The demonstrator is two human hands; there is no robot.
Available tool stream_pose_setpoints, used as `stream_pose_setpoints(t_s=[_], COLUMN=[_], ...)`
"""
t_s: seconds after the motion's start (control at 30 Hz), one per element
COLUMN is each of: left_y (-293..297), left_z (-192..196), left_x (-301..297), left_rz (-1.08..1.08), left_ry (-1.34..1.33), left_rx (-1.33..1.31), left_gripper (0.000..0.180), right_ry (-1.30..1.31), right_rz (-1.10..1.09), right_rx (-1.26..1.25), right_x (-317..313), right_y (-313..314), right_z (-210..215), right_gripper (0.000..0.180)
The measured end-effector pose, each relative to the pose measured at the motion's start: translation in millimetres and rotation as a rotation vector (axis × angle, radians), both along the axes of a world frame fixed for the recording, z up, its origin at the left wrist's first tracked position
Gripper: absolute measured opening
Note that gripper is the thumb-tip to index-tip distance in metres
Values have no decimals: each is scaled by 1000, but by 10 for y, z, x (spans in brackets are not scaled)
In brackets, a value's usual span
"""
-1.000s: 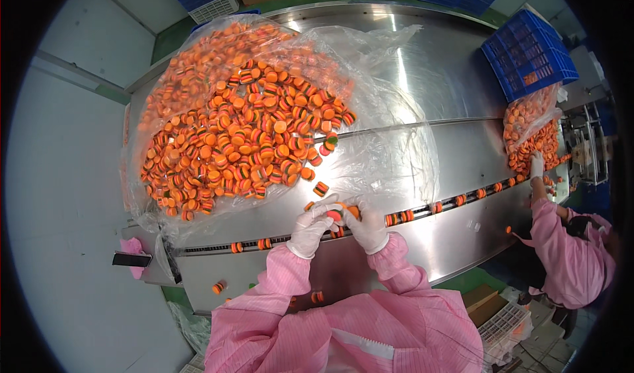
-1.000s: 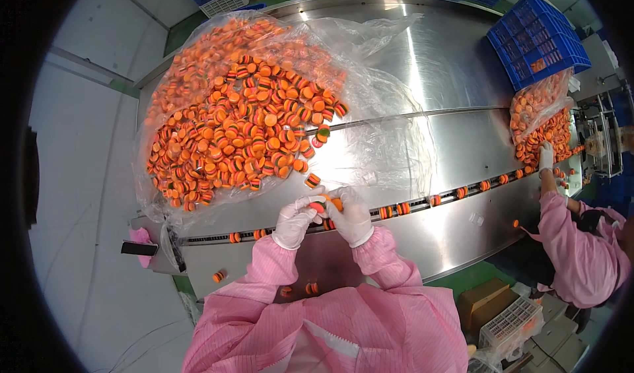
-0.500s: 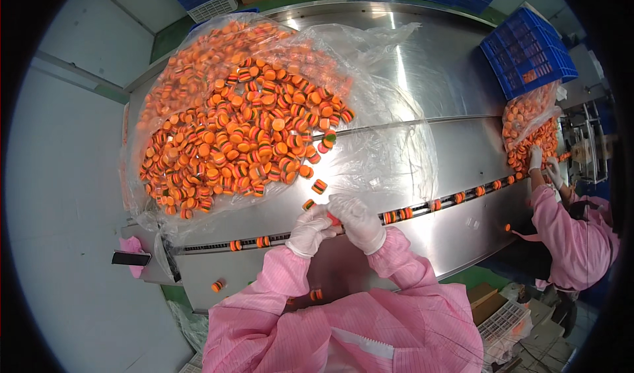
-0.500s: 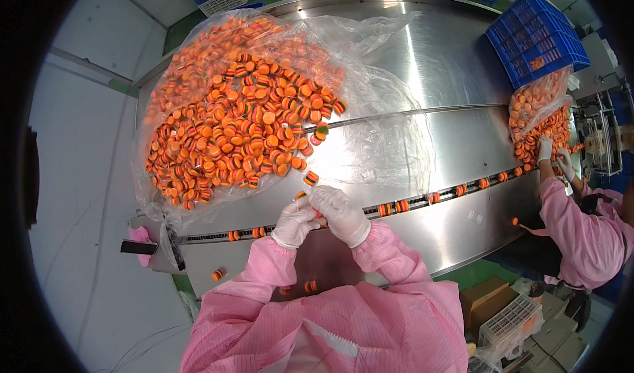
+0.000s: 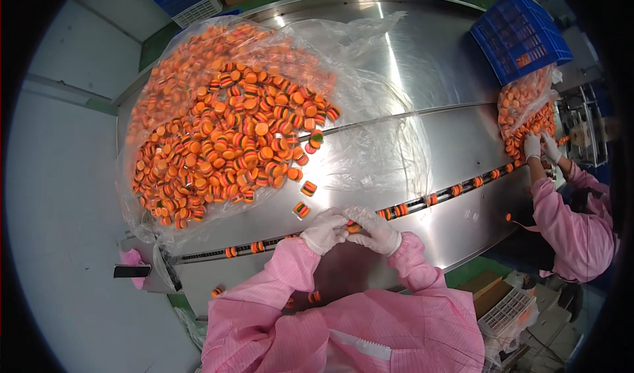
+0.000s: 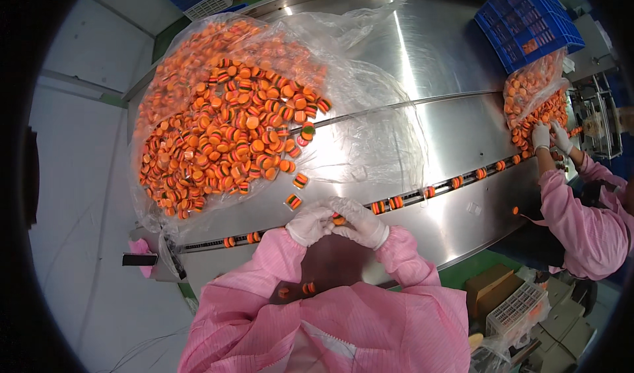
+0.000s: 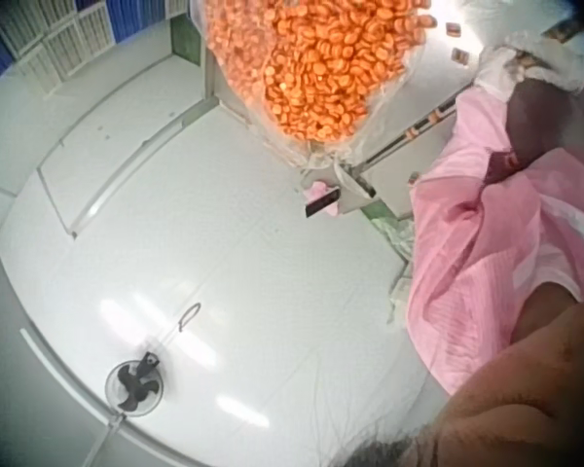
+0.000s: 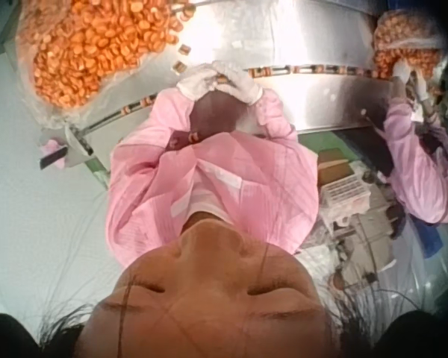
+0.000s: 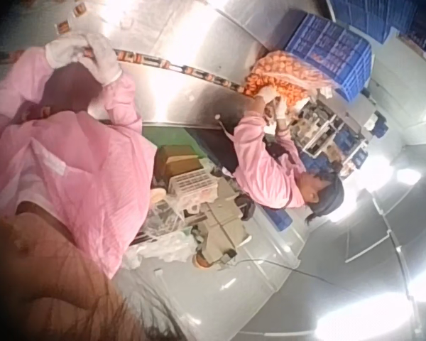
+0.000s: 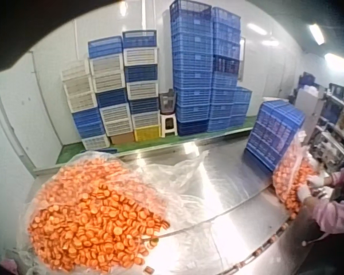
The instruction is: The person assembles small, round, orange and green candies by hand. They pick up two pieces, one of each color, and press them together to form a single unit. The assembled candies are then placed onto a moving conveyor belt.
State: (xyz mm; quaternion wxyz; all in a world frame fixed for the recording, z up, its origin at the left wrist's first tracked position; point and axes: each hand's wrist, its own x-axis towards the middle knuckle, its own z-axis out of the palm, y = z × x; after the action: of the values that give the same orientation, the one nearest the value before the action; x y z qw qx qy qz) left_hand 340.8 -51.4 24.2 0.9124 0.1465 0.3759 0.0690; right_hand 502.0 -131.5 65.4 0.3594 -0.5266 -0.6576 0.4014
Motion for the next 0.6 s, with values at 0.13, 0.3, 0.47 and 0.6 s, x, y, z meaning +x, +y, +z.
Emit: stream_pose_setpoints(t_s=[0.13,0.3,0.47,0.6], left_y=[65,71,242,210], left_z=[-55,-553,-529,-560], left_x=[266,689,998,902], left_rz=[-152,-141,-366,-270], left_ry=[-15,372,527,282], left_rx=[8,1384,1603,1691], left_gripper=[15,19,20,17], right_ry=[70,451,517,160], right_rz=[-186,-747,-919,-686], right_rx=[-34,-228,-187,39], right_x=[233,369,477,517], right_y=[-205,-240,-191,-26], right_z=[-248,-370,-582,-531], right_gripper=[45,30,30,34])
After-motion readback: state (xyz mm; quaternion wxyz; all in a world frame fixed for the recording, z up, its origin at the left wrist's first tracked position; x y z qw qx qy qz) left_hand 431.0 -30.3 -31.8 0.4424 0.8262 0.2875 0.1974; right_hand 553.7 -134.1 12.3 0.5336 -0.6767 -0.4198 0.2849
